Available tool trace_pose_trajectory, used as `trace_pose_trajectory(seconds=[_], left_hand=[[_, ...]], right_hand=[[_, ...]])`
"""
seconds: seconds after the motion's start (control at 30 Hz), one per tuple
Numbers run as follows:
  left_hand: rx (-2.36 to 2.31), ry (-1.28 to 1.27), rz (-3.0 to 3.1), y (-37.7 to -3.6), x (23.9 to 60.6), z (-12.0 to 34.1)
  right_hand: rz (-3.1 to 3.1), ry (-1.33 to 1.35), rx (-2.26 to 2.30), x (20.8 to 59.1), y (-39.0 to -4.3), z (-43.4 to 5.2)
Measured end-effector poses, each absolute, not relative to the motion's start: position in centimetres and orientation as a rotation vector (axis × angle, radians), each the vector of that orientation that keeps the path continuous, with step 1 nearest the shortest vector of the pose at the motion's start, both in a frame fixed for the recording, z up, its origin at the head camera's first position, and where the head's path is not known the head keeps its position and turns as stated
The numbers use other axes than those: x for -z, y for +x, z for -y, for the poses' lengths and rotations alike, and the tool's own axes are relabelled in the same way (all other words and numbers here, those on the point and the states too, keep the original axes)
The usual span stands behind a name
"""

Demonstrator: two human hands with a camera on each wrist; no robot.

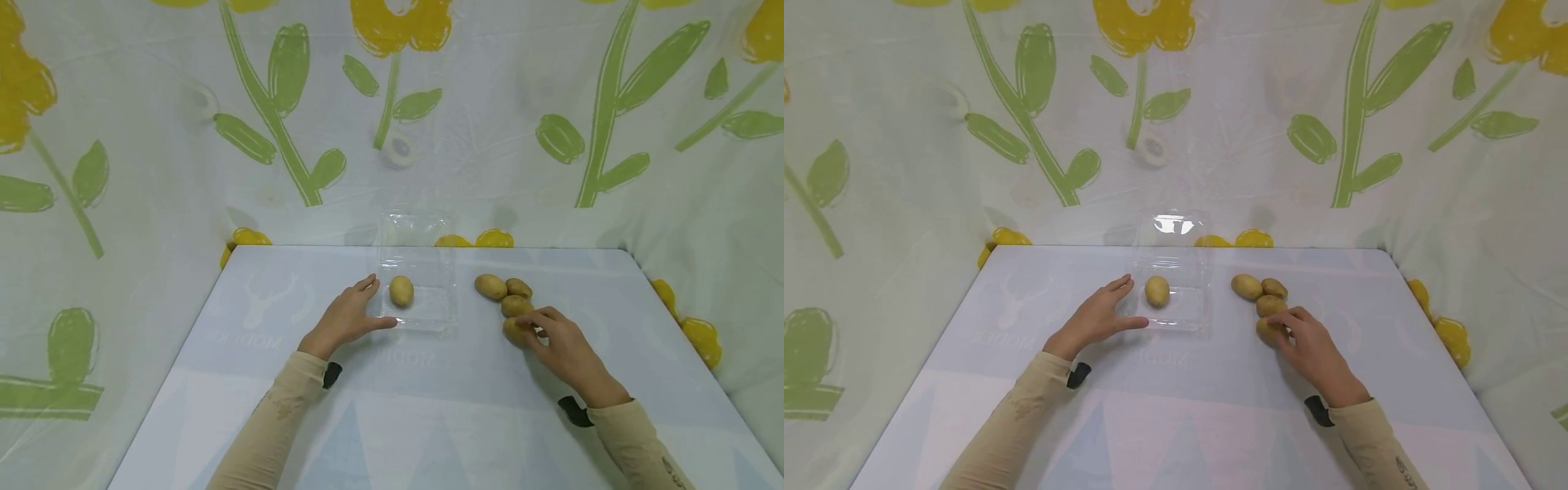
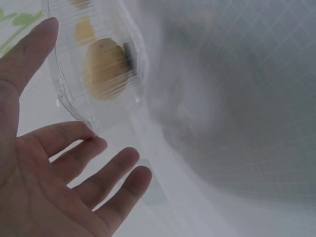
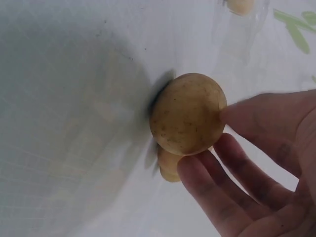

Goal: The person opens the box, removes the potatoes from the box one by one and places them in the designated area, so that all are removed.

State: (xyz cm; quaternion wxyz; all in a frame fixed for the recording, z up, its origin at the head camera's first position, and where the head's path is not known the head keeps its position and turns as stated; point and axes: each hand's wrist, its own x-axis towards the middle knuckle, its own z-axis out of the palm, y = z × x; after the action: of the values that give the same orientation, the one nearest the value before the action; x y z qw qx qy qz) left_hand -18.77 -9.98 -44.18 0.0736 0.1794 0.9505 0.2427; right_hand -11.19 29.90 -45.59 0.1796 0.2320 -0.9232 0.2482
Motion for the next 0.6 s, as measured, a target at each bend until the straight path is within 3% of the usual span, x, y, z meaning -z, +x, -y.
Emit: trace_pose_trajectory(seconds=[0.6], left_hand=[[-0.729,0.536,-2.852,-18.75,44.07,9.96]], right_hand=[[2.625,0.595,-0.689,45.20,-11.37,-29.69]])
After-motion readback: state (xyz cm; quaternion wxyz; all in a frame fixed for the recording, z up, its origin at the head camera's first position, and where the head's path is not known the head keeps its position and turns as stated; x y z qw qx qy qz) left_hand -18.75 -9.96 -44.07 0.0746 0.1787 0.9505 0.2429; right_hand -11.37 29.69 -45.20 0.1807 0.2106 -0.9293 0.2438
